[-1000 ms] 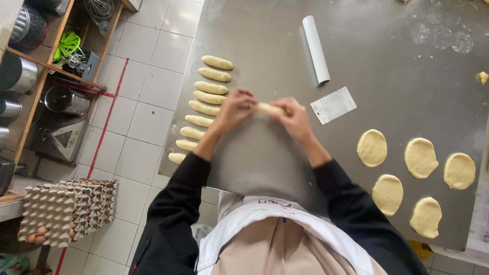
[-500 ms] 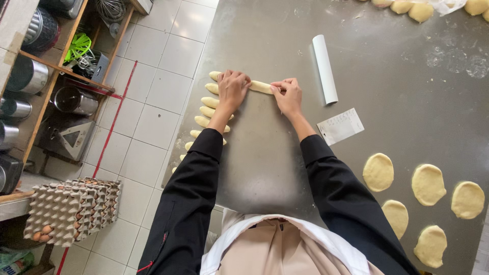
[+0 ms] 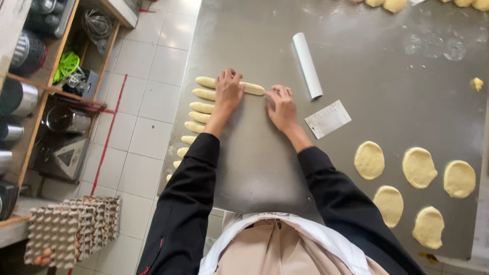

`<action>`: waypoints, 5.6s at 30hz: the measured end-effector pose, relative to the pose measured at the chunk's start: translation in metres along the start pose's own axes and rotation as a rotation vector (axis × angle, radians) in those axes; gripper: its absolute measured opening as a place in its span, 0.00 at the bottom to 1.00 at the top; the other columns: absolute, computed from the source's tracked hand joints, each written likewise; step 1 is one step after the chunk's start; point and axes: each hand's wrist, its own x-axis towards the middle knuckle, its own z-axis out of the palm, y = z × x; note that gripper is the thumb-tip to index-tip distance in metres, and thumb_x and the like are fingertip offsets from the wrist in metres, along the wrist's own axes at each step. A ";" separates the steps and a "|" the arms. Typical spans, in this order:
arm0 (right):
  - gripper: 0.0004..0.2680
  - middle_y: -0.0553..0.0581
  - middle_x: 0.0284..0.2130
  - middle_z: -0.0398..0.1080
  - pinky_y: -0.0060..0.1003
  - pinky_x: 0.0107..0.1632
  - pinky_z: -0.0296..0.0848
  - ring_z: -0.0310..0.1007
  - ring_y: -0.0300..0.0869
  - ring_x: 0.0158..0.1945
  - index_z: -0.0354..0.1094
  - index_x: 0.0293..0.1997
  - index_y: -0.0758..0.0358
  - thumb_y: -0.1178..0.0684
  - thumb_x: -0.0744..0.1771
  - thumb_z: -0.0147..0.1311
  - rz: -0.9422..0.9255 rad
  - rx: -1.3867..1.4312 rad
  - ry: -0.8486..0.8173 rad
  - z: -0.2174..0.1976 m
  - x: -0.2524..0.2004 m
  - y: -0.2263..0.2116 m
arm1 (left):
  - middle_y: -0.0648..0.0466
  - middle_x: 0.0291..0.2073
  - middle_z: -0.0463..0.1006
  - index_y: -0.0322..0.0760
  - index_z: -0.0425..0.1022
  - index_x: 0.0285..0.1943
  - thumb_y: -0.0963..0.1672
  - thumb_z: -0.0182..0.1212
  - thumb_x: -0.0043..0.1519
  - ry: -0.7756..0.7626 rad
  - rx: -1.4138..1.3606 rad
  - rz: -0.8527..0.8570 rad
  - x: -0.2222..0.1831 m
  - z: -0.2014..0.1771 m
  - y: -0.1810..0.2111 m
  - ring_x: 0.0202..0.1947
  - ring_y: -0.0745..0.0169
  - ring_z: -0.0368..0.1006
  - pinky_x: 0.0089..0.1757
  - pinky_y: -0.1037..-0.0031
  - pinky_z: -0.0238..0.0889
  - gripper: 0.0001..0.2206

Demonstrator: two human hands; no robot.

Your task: The person prepares bread dough by hand by flattening small portions into ovals and then rolling them into tight cylindrical shapes on a stainless steel surface.

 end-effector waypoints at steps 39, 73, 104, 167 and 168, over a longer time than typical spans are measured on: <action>0.31 0.64 0.60 0.68 0.45 0.65 0.68 0.69 0.52 0.64 0.54 0.74 0.65 0.51 0.63 0.65 0.749 -0.005 0.280 -0.226 -0.284 0.038 | 0.50 0.32 0.78 0.35 0.70 0.36 0.41 0.66 0.48 -0.794 -0.847 0.459 -0.104 0.090 0.383 0.35 0.50 0.77 0.36 0.63 0.69 0.10; 0.16 0.65 0.54 0.68 0.53 0.61 0.65 0.66 0.56 0.60 0.66 0.62 0.70 0.55 0.68 0.58 0.144 -0.315 0.134 -0.124 -0.245 -0.047 | 0.53 0.60 0.77 0.40 0.78 0.52 0.43 0.67 0.61 -0.337 -0.557 0.252 -0.176 -0.032 0.131 0.60 0.53 0.72 0.59 0.62 0.63 0.12; 0.15 0.66 0.53 0.62 0.51 0.59 0.64 0.60 0.57 0.58 0.67 0.60 0.73 0.59 0.67 0.55 0.279 -0.381 0.138 -0.102 -0.237 -0.056 | 0.35 0.60 0.64 0.21 0.63 0.69 0.39 0.61 0.61 -0.109 -0.426 -0.075 -0.223 0.002 0.198 0.60 0.36 0.61 0.59 0.54 0.58 0.26; 0.14 0.66 0.51 0.68 0.44 0.59 0.74 0.69 0.56 0.56 0.72 0.54 0.77 0.63 0.63 0.55 -0.088 -0.485 -0.050 -0.103 -0.265 -0.073 | 0.30 0.54 0.73 0.10 0.70 0.57 0.44 0.55 0.65 -0.293 0.082 0.636 -0.255 -0.013 0.198 0.63 0.32 0.62 0.65 0.52 0.55 0.22; 0.14 0.65 0.50 0.69 0.43 0.59 0.74 0.70 0.55 0.55 0.72 0.54 0.78 0.63 0.64 0.54 -0.083 -0.497 -0.060 -0.103 -0.265 -0.072 | 0.29 0.54 0.73 0.09 0.70 0.57 0.45 0.55 0.64 -0.292 0.095 0.626 -0.255 -0.011 0.199 0.63 0.32 0.62 0.65 0.54 0.56 0.23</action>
